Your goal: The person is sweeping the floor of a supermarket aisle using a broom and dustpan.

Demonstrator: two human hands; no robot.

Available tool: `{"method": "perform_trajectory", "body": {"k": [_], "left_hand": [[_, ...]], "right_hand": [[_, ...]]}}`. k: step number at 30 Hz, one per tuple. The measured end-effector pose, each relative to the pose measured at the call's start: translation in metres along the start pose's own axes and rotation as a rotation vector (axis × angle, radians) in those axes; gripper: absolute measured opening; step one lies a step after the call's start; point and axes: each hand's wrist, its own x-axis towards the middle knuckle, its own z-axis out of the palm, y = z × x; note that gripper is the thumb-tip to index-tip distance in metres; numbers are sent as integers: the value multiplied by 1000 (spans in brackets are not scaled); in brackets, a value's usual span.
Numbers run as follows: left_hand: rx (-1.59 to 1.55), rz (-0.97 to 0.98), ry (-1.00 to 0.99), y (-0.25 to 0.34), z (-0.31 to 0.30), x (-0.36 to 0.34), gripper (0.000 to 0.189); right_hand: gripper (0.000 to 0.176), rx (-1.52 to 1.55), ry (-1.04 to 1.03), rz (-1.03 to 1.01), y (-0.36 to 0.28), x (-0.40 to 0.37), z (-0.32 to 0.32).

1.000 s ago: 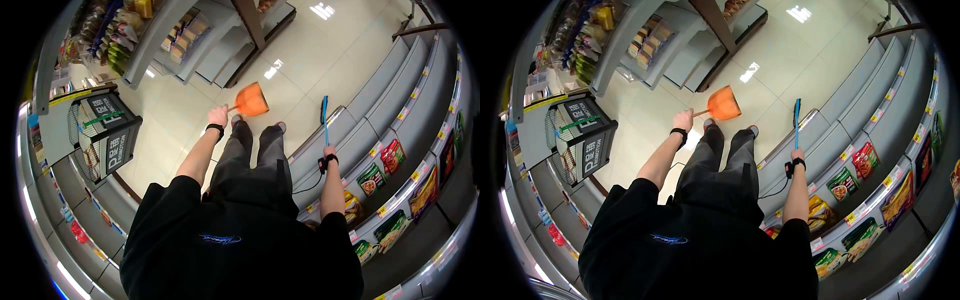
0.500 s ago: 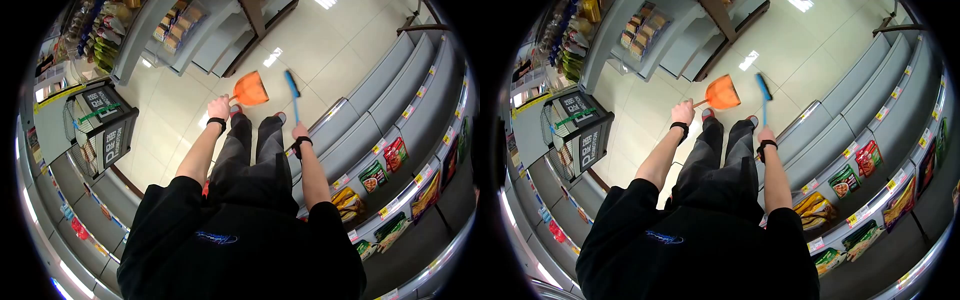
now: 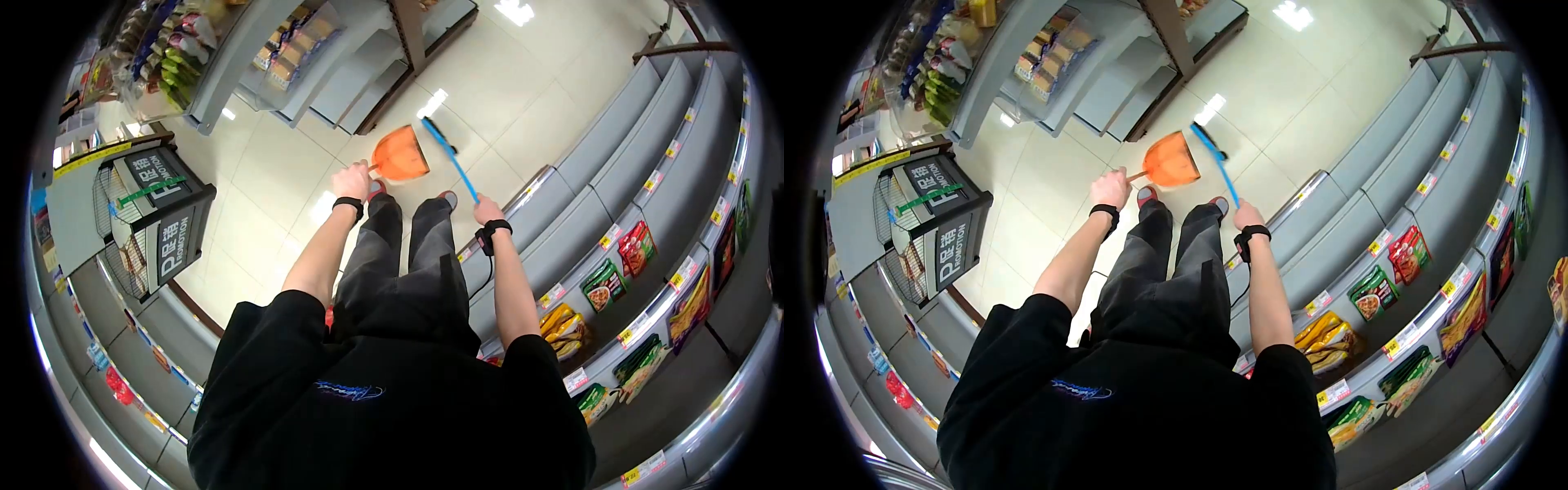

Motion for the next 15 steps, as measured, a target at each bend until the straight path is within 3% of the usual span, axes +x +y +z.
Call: {"method": "perform_trajectory", "body": {"k": [4, 8, 11, 12, 15], "left_hand": [[-18, 28, 52, 0, 13, 4, 18], [-77, 96, 56, -6, 23, 7, 19], [-99, 138, -1, -13, 24, 7, 29], [-116, 136, 24, -15, 22, 3, 29], [-66, 148, 24, -32, 32, -3, 24]], "right_hand": [[33, -6, 46, 115, -4, 22, 17], [35, -38, -40, -10, -13, 39, 82], [38, -41, -114, 24, -22, 19, 94], [32, 37, -20, 5, -19, 6, 99], [31, 43, -8, 27, -9, -36, 98]]}}
